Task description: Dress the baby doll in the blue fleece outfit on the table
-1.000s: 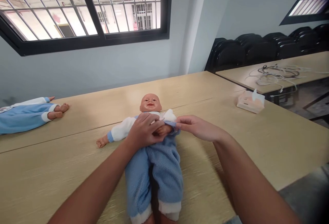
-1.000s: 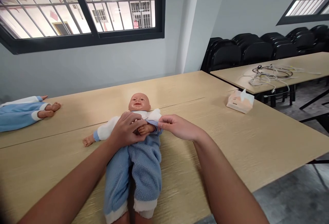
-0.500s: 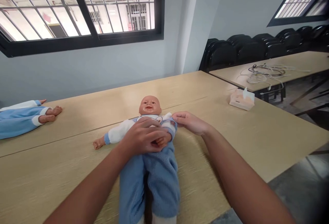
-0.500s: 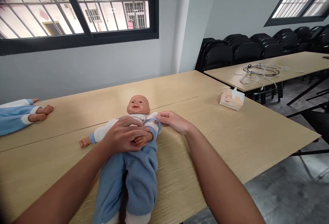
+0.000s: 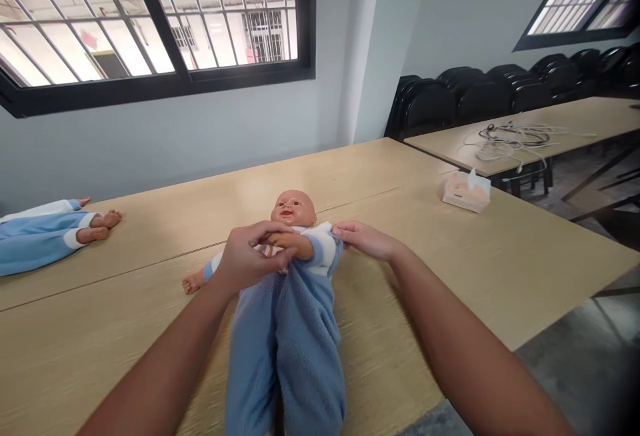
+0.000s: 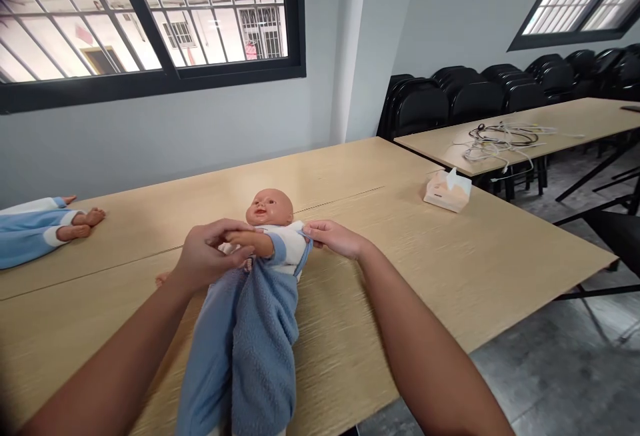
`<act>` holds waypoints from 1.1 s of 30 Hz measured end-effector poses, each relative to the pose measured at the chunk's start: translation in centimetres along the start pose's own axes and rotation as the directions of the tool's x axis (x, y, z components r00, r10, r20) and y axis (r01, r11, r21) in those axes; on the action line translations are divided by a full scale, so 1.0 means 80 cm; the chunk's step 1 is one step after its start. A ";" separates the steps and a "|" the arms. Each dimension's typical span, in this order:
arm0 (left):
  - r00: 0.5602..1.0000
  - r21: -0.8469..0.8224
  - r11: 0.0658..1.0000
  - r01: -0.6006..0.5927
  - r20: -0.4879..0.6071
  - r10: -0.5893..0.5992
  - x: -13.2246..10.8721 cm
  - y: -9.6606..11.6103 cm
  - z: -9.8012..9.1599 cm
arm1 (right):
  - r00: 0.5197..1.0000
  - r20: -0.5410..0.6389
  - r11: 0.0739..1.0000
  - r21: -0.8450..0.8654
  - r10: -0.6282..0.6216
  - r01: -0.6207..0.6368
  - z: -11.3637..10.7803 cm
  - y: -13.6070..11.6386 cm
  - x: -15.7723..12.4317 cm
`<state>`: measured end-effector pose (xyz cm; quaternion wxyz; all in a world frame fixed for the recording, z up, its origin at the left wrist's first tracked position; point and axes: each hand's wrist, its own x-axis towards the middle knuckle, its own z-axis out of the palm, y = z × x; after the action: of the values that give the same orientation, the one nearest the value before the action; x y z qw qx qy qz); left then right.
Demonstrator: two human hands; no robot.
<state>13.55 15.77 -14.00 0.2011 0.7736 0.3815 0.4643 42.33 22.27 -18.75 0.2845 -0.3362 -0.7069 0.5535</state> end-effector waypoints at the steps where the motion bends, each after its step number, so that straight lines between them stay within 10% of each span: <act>1: 0.997 -0.028 0.998 0.050 -0.055 -0.051 0.001 -0.003 0.001 | 0.999 0.033 1.000 0.029 -0.009 0.008 -0.002 -0.004 -0.003; 12: 0.999 -0.097 0.994 -0.045 -0.035 0.042 0.001 0.006 0.001 | 0.978 0.181 0.989 0.092 0.101 -0.119 0.001 -0.012 -0.006; 20: 0.914 -0.006 0.954 -0.299 0.284 0.288 -0.004 -0.004 0.014 | 0.951 0.286 0.973 0.160 0.113 -0.164 0.013 0.002 -0.003; 33: 0.939 0.111 0.933 -0.341 0.079 0.334 -0.004 -0.008 0.016 | 0.973 0.208 0.968 -0.247 0.100 -0.047 0.049 -0.014 0.007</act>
<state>14.33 15.99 -15.22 0.0816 0.8519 0.2648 0.4445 38.78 20.22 -18.51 0.1413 -0.3313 -0.7827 0.5077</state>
